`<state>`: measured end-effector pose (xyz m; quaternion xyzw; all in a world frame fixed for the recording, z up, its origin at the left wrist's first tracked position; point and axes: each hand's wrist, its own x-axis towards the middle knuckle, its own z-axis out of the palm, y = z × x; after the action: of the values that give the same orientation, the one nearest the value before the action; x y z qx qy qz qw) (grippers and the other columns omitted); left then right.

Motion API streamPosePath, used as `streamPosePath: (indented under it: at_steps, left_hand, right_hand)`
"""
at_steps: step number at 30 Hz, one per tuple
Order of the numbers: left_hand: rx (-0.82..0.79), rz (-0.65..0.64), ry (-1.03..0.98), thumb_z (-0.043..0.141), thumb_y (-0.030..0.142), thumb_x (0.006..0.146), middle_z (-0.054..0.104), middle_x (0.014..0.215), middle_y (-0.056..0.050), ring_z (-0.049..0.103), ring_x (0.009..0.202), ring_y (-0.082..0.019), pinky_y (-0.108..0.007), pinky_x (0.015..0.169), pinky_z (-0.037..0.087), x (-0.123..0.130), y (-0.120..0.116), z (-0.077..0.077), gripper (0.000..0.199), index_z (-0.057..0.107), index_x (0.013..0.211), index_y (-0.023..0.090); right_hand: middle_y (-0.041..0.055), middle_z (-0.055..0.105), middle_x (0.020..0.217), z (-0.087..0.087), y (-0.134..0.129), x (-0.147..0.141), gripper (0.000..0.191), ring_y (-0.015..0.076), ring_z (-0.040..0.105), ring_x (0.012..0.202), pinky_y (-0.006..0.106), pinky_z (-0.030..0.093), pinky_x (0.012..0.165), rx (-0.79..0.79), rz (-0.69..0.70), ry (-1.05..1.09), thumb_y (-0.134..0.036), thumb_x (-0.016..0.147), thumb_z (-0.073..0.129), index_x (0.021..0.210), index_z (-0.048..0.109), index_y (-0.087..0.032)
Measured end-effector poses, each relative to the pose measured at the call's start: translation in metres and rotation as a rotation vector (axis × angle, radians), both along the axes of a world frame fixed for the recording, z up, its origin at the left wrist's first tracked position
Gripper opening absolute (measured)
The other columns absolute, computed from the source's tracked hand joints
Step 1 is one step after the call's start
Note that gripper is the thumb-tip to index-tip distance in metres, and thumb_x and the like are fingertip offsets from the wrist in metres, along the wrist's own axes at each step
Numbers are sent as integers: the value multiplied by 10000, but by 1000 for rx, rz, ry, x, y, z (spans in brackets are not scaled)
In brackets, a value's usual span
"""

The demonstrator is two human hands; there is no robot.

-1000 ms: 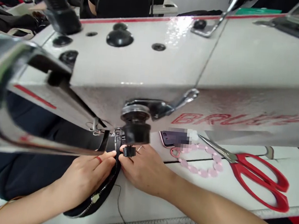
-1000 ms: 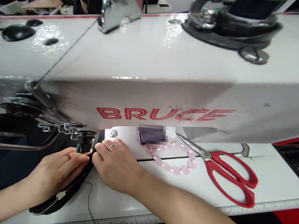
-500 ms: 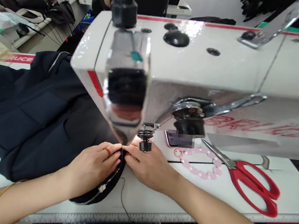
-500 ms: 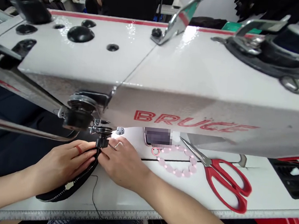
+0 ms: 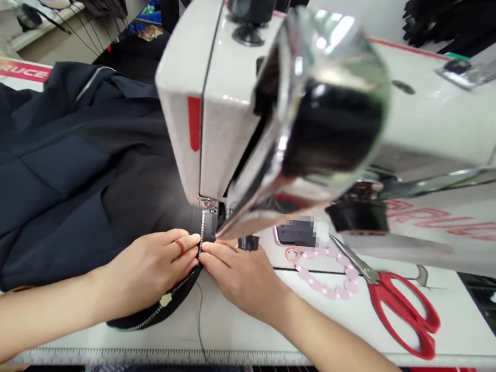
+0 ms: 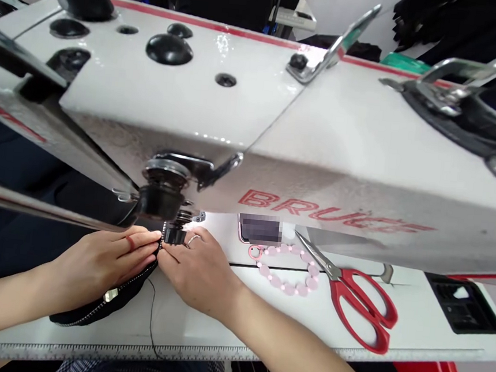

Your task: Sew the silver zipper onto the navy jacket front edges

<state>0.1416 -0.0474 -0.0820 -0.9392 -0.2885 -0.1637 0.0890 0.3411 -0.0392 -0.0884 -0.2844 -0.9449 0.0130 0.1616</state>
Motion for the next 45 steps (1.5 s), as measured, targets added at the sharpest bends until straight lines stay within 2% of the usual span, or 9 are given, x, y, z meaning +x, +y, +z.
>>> streamPosePath:
  at_steps: [10, 15, 20, 25, 31, 33, 36, 41, 45]
  left_hand:
    - [-222, 107, 11, 346, 263, 914, 644, 908, -54, 594, 843, -169, -268, 668, 515, -7, 31, 13, 306, 634, 891, 164]
    - [-246, 42, 52, 403, 494, 852, 634, 1032, -78, 562, 965, -221, -347, 808, 487, -17, -1, 34, 415, 639, 962, 171]
    - [7, 105, 107, 323, 53, 805, 599, 675, -66, 541, 716, -189, -406, 878, 402, -3, -35, 25, 318, 633, 817, 122]
    - [-51, 15, 108, 364, 48, 774, 463, 534, -17, 414, 525, -145, -361, 722, 410, 2, -28, 19, 255, 556, 648, 158]
    - [-130, 42, 19, 437, 352, 834, 599, 947, -83, 515, 924, -217, -418, 939, 322, 0, -10, 15, 245, 585, 780, 164]
    - [-150, 75, 48, 442, 392, 830, 593, 955, -92, 523, 897, -212, -419, 937, 325, 1, -8, 14, 277, 581, 785, 157]
    - [-169, 122, 94, 424, 385, 836, 591, 890, -85, 524, 756, -192, -419, 857, 369, 2, -6, 12, 286, 583, 849, 148]
    - [-205, 147, 121, 457, 403, 811, 594, 1034, -97, 539, 878, -229, -452, 901, 334, 2, -5, 8, 386, 545, 1073, 134]
    - [-132, 118, 66, 449, 215, 813, 630, 937, -72, 555, 823, -202, -404, 858, 357, 3, -4, 7, 251, 554, 1017, 114]
  right_hand:
    - [-22, 581, 647, 5, 21, -9, 177, 137, 476, 634, 297, 258, 626, 25, -132, -30, -117, 859, 451, 793, 589, -206]
    - [-19, 540, 585, 4, 24, -8, 150, 139, 475, 633, 285, 260, 622, -1, -88, -27, -255, 895, 469, 816, 584, -199]
    - [8, 591, 717, 7, 13, -7, 160, 142, 496, 643, 303, 322, 683, 83, -8, -62, -166, 895, 404, 887, 563, -179]
    - [41, 625, 830, 7, 1, -3, 256, 133, 527, 673, 313, 359, 698, 130, 107, -3, -112, 908, 322, 947, 574, -141]
    - [31, 654, 853, 0, -1, -3, 240, 122, 545, 704, 277, 348, 601, -1, 51, 113, -97, 883, 356, 839, 588, -142]
    - [24, 657, 825, 0, -1, -4, 236, 115, 549, 698, 268, 331, 576, -43, 15, 126, -97, 879, 368, 812, 587, -153]
    - [24, 651, 797, 1, -2, -3, 216, 113, 550, 681, 260, 307, 558, -76, -3, 108, -94, 862, 391, 782, 581, -158]
    - [21, 649, 757, 2, -2, -4, 226, 112, 544, 659, 262, 308, 551, -64, 5, 161, -69, 838, 391, 752, 581, -157]
    - [9, 649, 712, 1, -2, -7, 218, 103, 555, 644, 265, 305, 533, -33, -38, 272, -86, 846, 406, 754, 593, -152]
